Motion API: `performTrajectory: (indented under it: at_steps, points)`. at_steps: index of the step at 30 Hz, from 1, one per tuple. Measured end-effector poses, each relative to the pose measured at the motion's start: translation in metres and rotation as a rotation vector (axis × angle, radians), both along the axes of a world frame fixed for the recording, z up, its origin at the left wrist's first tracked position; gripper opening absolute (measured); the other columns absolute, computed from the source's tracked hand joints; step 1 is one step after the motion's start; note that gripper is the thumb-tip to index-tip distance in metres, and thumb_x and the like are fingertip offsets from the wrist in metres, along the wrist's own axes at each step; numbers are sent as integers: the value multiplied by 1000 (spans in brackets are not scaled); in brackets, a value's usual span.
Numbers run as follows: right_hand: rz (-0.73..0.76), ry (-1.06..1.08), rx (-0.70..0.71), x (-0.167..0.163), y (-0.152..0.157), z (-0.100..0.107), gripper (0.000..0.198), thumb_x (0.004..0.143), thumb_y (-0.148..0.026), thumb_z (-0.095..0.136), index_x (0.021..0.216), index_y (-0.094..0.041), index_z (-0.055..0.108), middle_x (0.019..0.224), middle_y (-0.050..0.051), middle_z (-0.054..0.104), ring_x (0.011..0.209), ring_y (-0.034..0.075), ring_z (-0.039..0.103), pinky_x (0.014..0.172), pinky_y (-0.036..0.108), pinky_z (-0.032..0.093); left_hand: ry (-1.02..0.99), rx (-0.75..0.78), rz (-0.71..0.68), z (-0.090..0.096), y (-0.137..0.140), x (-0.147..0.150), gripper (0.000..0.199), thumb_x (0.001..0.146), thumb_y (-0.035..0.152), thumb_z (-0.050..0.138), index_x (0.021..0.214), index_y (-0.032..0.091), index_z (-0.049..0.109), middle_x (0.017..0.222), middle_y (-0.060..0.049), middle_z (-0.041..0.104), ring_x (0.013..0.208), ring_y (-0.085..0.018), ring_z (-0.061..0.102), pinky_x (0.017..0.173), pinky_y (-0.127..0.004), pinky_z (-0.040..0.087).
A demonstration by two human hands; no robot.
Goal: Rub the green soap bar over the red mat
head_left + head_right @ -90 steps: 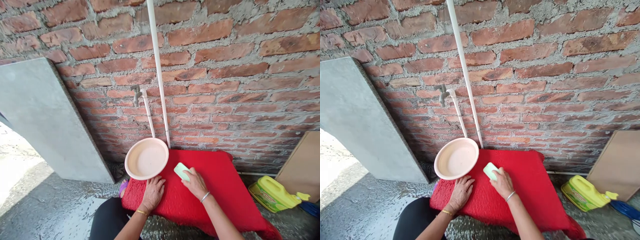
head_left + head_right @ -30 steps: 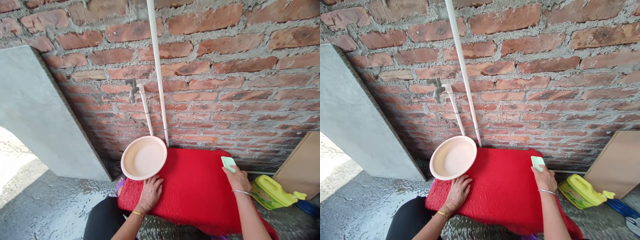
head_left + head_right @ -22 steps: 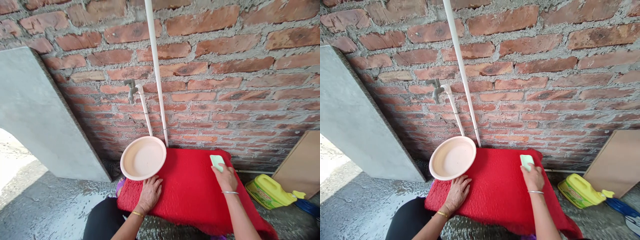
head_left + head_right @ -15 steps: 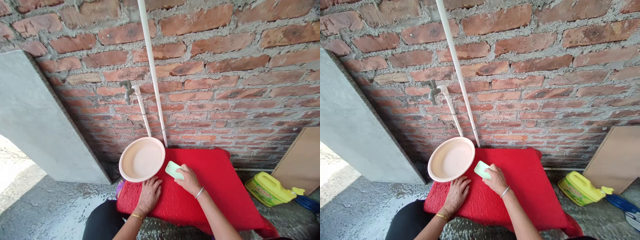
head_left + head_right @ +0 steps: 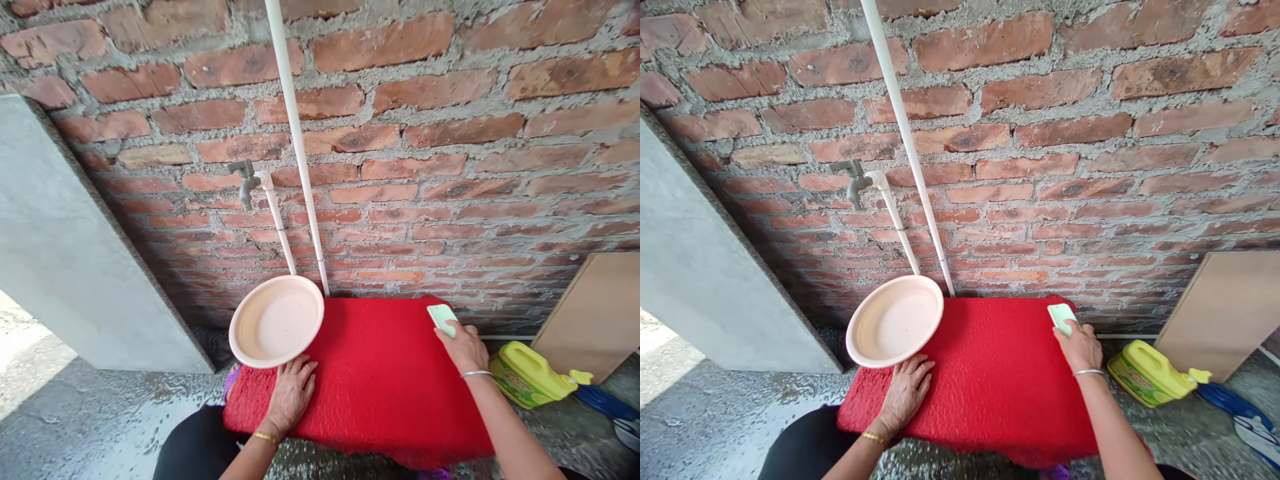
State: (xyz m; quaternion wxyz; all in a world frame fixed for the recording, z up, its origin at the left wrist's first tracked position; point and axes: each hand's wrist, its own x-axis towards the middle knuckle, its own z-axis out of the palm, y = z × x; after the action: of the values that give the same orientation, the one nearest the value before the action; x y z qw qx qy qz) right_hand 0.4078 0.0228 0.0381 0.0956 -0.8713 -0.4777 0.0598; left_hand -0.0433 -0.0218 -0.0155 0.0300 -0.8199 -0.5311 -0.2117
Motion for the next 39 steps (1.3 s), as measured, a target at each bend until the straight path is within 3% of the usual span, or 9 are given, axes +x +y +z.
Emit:
performTrajectory:
  at_steps: [4, 7, 13, 16, 24, 27, 33, 36, 39]
  points:
    - [-182, 52, 38, 46, -13, 0, 60, 88, -60, 37, 132, -23, 56, 100, 12, 56, 98, 27, 60, 86, 38, 48, 9, 2, -3, -2, 1, 0, 31, 88, 16, 52, 113, 27, 66, 116, -5, 64, 113, -24, 57, 101, -46, 40]
    - [-222, 138, 138, 44, -7, -3, 62, 86, -63, 39, 130, -23, 58, 96, 11, 57, 97, 27, 60, 83, 37, 48, 18, 6, 0, -2, 1, -1, 30, 88, 16, 52, 113, 27, 66, 116, -5, 64, 113, -24, 56, 101, -46, 40]
    - [237, 48, 231, -32, 23, -13, 43, 86, -49, 50, 119, -26, 66, 101, 8, 58, 90, 21, 60, 83, 32, 46, 35, 22, -5, -3, 2, -4, 30, 89, 18, 52, 114, 28, 66, 114, -4, 65, 111, -23, 58, 100, -45, 42]
    - [322, -96, 172, -41, 29, -14, 41, 88, -44, 49, 120, -27, 66, 104, 10, 59, 91, 23, 60, 83, 34, 44, 42, 34, -8, -4, 2, -5, 30, 89, 18, 52, 114, 28, 66, 114, -4, 65, 111, -24, 58, 99, -46, 43]
    - [-202, 86, 115, 22, 23, -7, 65, 88, -62, 33, 132, -21, 59, 99, 16, 64, 93, 29, 60, 79, 39, 48, 33, 38, 3, -6, 2, -3, 30, 88, 18, 53, 114, 28, 65, 114, -5, 65, 110, -24, 59, 98, -46, 44]
    - [-15, 109, 184, -15, 34, -3, 58, 88, -58, 40, 130, -23, 60, 103, 13, 62, 91, 26, 60, 80, 35, 47, 24, 30, 5, -5, 2, -1, 30, 87, 18, 53, 113, 28, 66, 113, -5, 65, 110, -25, 58, 99, -47, 43]
    - [578, 33, 138, -162, 69, 6, 41, 89, -47, 48, 119, -27, 66, 107, 9, 58, 93, 22, 57, 88, 32, 40, 25, 33, 15, -2, 0, 0, 30, 87, 17, 53, 112, 28, 66, 114, -5, 65, 110, -24, 59, 98, -46, 44]
    - [688, 46, 117, -208, 82, 8, 36, 84, -47, 56, 114, -31, 68, 109, 6, 58, 97, 21, 56, 90, 31, 38, 23, 29, 10, -3, 1, -1, 31, 88, 16, 52, 113, 28, 65, 114, -5, 65, 109, -24, 59, 97, -46, 45]
    - [695, 41, 75, -209, 93, 9, 37, 83, -47, 57, 116, -32, 67, 109, 6, 57, 98, 21, 57, 89, 31, 38, 17, 20, 5, -5, 2, -3, 30, 88, 17, 52, 113, 28, 65, 114, -6, 65, 109, -24, 59, 98, -47, 44]
